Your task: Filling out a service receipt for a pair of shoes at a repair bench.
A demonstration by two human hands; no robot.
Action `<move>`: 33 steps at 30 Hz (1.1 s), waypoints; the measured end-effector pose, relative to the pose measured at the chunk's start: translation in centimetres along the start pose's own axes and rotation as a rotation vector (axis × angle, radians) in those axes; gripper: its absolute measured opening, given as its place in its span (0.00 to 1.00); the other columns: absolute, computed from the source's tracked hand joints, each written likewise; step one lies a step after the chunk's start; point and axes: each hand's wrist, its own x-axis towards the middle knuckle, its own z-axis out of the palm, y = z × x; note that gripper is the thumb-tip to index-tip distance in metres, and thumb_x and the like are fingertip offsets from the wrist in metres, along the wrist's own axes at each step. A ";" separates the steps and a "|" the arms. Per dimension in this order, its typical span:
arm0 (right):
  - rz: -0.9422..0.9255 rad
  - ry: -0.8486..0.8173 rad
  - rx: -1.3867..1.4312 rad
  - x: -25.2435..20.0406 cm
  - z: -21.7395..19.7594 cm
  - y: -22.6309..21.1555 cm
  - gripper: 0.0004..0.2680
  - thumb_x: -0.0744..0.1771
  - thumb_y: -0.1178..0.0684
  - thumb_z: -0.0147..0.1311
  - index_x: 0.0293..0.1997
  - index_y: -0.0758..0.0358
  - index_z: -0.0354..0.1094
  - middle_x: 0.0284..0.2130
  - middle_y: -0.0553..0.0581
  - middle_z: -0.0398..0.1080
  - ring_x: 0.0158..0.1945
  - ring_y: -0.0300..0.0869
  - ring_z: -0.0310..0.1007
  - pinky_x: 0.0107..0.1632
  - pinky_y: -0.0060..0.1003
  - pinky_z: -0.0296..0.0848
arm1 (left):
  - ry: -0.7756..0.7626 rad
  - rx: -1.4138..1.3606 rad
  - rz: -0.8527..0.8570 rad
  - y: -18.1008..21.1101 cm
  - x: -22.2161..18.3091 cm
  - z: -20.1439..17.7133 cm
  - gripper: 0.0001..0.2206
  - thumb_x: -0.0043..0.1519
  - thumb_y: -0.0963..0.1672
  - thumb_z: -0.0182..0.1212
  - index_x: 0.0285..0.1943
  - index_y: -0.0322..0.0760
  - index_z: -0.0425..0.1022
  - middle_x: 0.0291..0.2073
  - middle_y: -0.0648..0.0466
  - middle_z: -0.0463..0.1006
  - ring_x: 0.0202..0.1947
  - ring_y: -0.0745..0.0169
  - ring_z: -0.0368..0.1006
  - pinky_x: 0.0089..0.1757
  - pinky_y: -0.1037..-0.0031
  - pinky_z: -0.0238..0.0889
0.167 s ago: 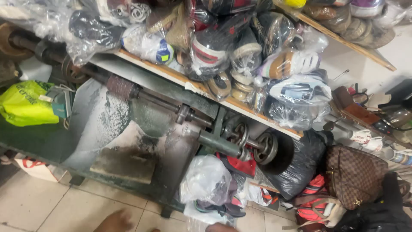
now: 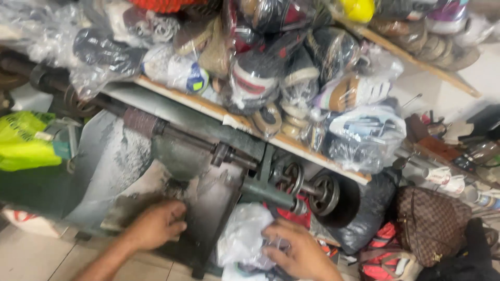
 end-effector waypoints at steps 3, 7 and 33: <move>-0.271 0.213 -0.165 7.8 -3.9 -2.2 0.12 0.68 0.44 0.56 0.49 0.59 0.72 0.41 0.56 0.72 0.40 0.45 0.73 0.42 0.42 0.74 | 0.017 0.156 0.046 11.2 1.7 -11.4 0.19 0.59 0.52 0.65 0.58 0.54 0.70 0.54 0.61 0.79 0.52 0.61 0.77 0.51 0.65 0.70; -0.463 0.795 -0.423 18.0 -5.4 -2.7 0.20 0.61 0.53 0.67 0.59 0.64 0.69 0.49 0.66 0.70 0.55 0.63 0.72 0.55 0.54 0.74 | 0.339 0.491 0.526 16.2 5.6 -18.8 0.21 0.55 0.49 0.68 0.58 0.46 0.77 0.45 0.47 0.81 0.48 0.39 0.78 0.45 0.54 0.73; 0.461 1.510 -0.244 2.7 -6.2 -13.5 0.21 0.63 0.52 0.56 0.63 0.62 0.64 0.54 0.55 0.69 0.50 0.37 0.66 0.55 0.27 0.67 | 0.190 0.868 0.810 29.7 22.6 -31.5 0.73 0.15 0.65 0.86 0.77 0.71 0.48 0.78 0.56 0.43 0.72 0.37 0.47 0.56 0.27 0.51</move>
